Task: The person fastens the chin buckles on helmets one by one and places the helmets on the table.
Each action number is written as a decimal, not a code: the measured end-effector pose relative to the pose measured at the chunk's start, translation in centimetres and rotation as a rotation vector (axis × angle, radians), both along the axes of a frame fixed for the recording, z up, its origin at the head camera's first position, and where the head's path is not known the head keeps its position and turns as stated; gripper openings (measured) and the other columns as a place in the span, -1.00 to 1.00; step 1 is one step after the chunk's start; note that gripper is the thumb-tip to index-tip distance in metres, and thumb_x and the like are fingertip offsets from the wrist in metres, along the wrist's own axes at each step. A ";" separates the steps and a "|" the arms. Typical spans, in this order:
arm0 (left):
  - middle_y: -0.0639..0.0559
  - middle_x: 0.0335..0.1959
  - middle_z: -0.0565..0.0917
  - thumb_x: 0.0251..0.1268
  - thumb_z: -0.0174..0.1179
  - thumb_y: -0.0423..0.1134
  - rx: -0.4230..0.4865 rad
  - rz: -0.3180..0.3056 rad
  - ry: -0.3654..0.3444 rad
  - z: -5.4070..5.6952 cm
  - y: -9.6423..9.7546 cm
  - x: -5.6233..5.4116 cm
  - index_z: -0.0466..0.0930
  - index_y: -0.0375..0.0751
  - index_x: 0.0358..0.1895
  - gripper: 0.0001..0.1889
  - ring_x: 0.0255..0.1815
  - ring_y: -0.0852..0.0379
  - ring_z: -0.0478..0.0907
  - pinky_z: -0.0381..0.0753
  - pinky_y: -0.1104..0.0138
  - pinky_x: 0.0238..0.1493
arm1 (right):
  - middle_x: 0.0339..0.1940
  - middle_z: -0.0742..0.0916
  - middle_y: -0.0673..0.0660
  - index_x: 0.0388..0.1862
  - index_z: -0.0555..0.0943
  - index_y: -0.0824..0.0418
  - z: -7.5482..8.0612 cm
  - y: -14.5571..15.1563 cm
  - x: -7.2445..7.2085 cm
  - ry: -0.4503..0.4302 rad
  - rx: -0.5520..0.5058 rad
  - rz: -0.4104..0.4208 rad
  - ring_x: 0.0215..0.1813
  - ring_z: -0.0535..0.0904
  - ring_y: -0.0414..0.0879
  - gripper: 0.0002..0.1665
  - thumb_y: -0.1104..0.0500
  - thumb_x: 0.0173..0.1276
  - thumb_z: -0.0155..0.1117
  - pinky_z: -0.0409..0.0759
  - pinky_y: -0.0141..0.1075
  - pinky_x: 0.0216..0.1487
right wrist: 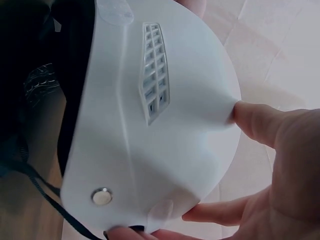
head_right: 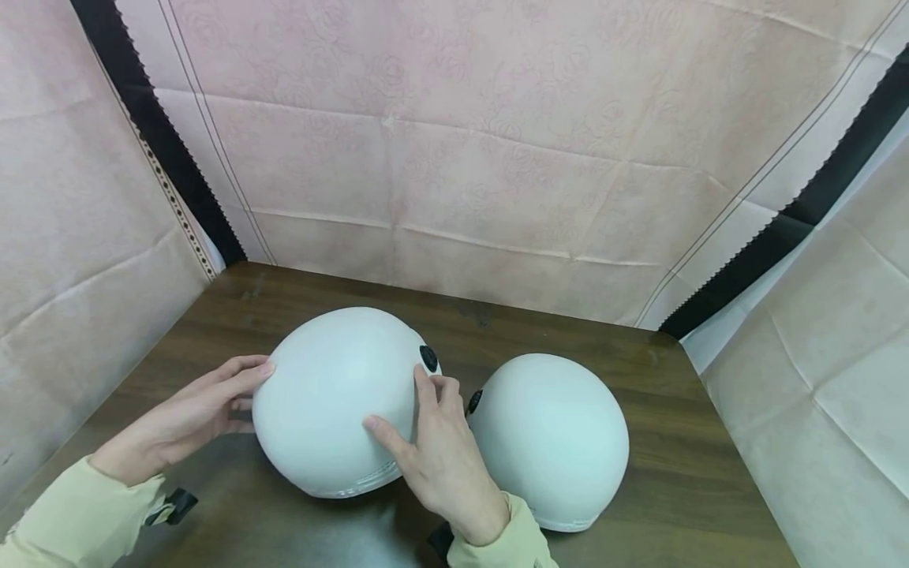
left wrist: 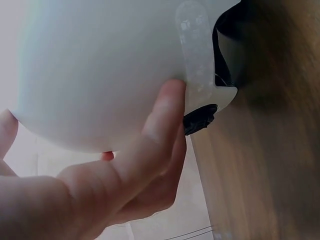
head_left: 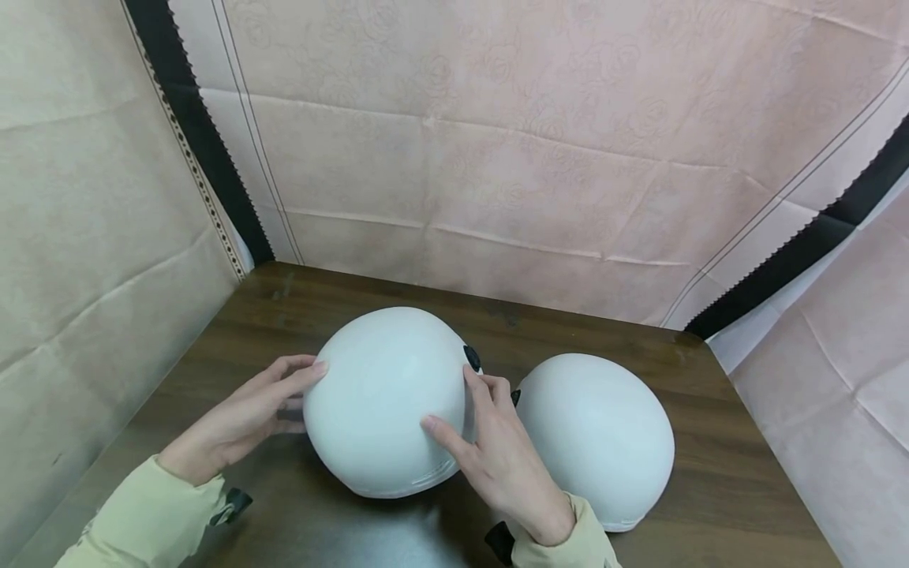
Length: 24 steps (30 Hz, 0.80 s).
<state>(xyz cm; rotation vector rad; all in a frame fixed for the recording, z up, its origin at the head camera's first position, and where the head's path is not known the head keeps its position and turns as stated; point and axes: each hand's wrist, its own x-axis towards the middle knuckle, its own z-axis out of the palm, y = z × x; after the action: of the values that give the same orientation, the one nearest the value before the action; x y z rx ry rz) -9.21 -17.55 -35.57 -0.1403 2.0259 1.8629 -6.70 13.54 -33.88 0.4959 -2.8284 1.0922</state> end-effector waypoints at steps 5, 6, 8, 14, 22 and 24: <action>-0.25 0.34 0.20 0.40 0.06 0.17 -0.004 0.000 0.000 -0.1 -0.2 0.0 -0.08 -0.18 0.46 -0.20 0.16 -0.11 0.44 0.48 -0.01 0.07 | 0.27 0.36 0.09 0.53 0.15 0.08 -0.1 0.0 -0.2 -0.047 -0.007 0.021 0.10 0.47 -0.06 0.07 -0.51 0.24 0.07 0.45 -0.08 0.13; -0.25 0.35 0.19 0.40 0.07 0.17 -0.004 0.000 0.000 -0.1 -0.3 0.0 -0.08 -0.18 0.46 -0.20 0.17 -0.12 0.43 0.48 -0.01 0.08 | 0.28 0.35 0.10 0.54 0.14 0.09 -0.2 0.0 -0.3 -0.060 -0.010 0.025 0.10 0.47 -0.06 0.07 -0.51 0.24 0.06 0.45 -0.08 0.13; -0.24 0.35 0.18 0.39 0.07 0.18 -0.009 0.001 0.000 -0.1 -0.3 -0.1 -0.08 -0.18 0.46 -0.20 0.18 -0.14 0.41 0.47 -0.01 0.08 | 0.28 0.34 0.11 0.54 0.13 0.11 -0.3 0.0 -0.4 -0.081 -0.014 0.031 0.11 0.46 -0.05 0.08 -0.51 0.25 0.06 0.44 -0.07 0.14; -0.23 0.34 0.22 0.39 0.07 0.18 -0.025 0.001 -0.003 -0.2 -0.4 -0.3 -0.05 -0.17 0.45 -0.22 0.18 -0.16 0.38 0.48 0.01 0.08 | 0.20 0.36 0.12 0.55 0.06 0.05 -0.5 0.0 -0.7 -0.103 -0.021 0.045 0.06 0.49 -0.03 0.08 -0.50 0.25 0.06 0.43 -0.06 0.13; -0.24 0.34 0.22 0.38 0.08 0.19 -0.030 0.000 0.000 -0.2 -0.4 -0.5 -0.06 -0.18 0.47 -0.19 0.21 -0.17 0.36 0.47 0.01 0.09 | 0.12 0.37 0.12 0.57 0.01 -0.07 -0.7 0.0 -0.9 -0.108 -0.011 0.051 -0.17 0.53 -0.11 0.06 -0.50 0.25 0.05 0.45 -0.13 0.05; -0.24 0.34 0.23 0.38 0.08 0.18 -0.031 0.001 0.001 -0.1 -0.4 -0.6 -0.05 -0.18 0.47 -0.19 0.21 -0.17 0.35 0.47 0.00 0.08 | 0.11 0.38 0.11 0.57 0.02 -0.07 -0.7 0.0 -0.9 -0.115 -0.004 0.049 -0.18 0.53 -0.12 0.06 -0.51 0.25 0.05 0.46 -0.13 0.05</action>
<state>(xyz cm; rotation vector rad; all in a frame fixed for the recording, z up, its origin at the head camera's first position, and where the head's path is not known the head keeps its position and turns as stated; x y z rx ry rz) -9.77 -17.95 -35.71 -0.1486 2.0560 1.8335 -7.65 13.53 -34.63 0.5206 -2.9262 1.1719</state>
